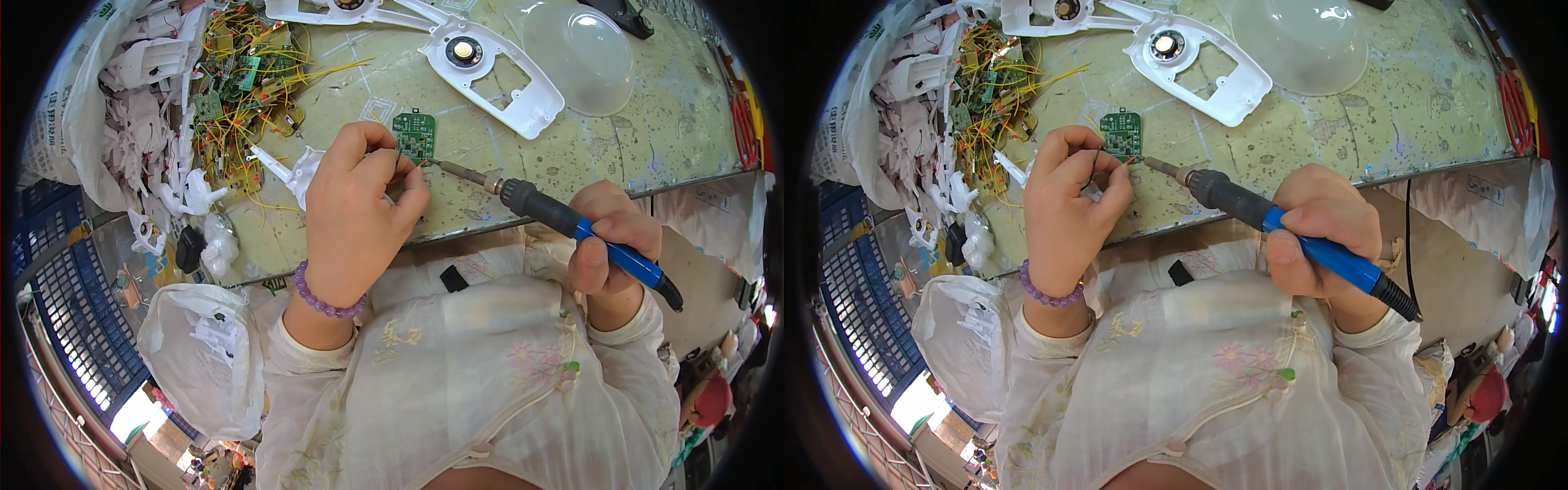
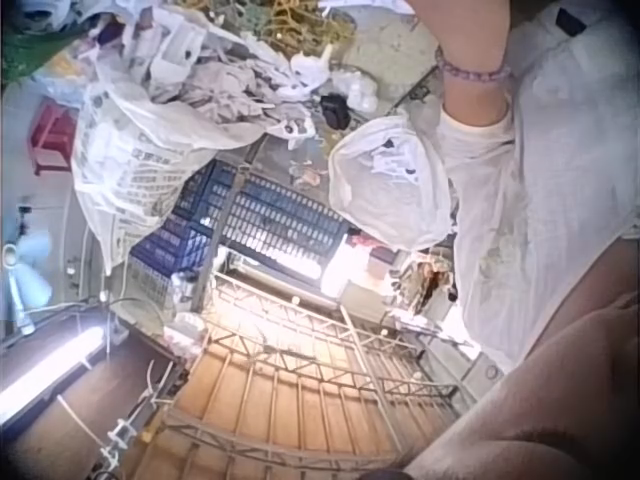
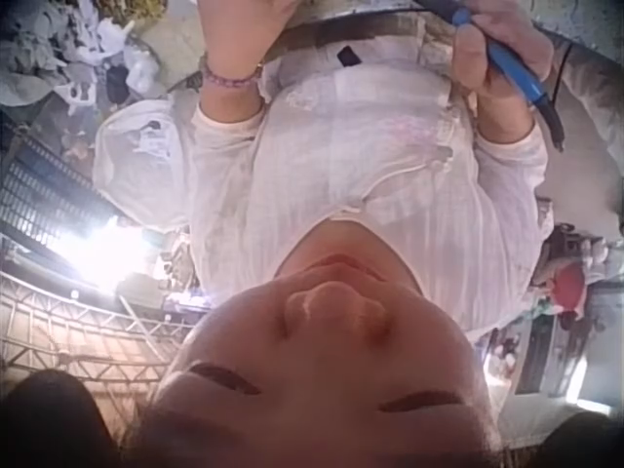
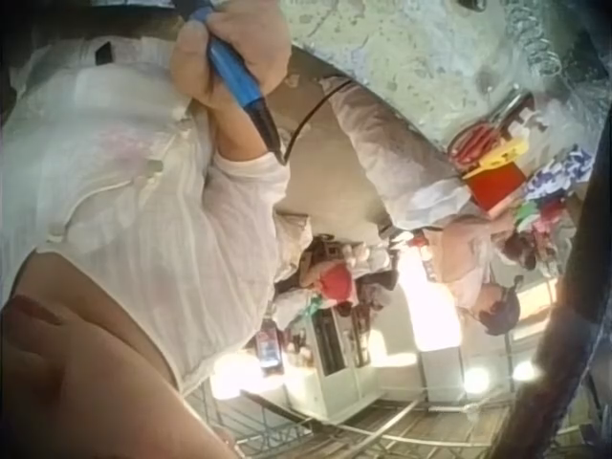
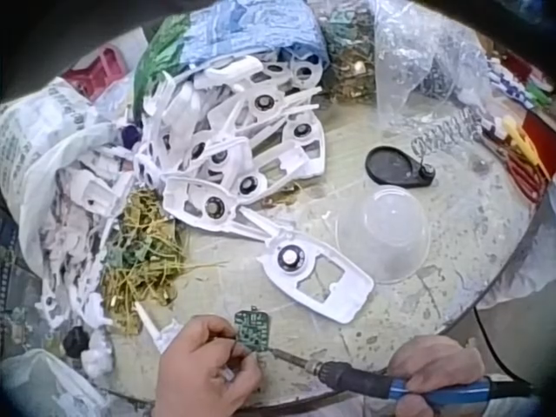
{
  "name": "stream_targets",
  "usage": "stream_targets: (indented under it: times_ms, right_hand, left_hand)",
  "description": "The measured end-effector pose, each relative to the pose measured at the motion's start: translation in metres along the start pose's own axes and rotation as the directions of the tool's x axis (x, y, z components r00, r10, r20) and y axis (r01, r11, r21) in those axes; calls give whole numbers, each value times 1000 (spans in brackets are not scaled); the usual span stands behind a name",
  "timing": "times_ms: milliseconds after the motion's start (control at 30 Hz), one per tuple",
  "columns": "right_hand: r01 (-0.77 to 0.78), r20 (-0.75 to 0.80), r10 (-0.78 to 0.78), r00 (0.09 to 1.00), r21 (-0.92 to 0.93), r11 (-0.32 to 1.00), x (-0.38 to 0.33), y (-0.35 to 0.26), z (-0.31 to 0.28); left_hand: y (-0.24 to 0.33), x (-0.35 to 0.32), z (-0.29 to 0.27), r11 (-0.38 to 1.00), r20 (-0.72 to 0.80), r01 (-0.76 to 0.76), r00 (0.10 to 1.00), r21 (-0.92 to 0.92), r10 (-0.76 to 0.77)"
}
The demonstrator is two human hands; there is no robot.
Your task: Soldering wires and electronic components onto circuit boards and assembling them into plastic housings.
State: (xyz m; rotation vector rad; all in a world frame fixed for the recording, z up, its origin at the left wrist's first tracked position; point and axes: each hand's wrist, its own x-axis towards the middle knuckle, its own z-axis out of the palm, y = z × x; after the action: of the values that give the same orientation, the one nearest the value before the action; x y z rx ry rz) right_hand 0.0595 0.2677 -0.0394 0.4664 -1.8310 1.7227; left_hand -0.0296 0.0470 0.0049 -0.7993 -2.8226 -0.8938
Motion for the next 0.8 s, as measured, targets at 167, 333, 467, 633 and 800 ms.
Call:
stream_targets:
  times_ms: [167,333,467,633,800]
  right_hand:
    - [4,-9,-4,1000,11,1000,-1,2,-1]
    - [14,-4,-14,1000,11,1000,0,2,-1]
    - [13,-16,-13,1000,20,1000,0,2,0]
    - [33,-4,-33,999,12,999,-1,4,0]
    - [19,9,-19,1000,19,1000,2,4,-2]
  left_hand:
    - [-1,0,2,1000,0,16,1000,-19,-16]
    - [1,1,1,1000,2,16,1000,-9,-16]
    - [2,1,2,999,12,40,999,-15,-40]
    - [3,1,3,998,27,65,998,-7,-64]
    - [4,1,3,998,25,63,998,5,-63]
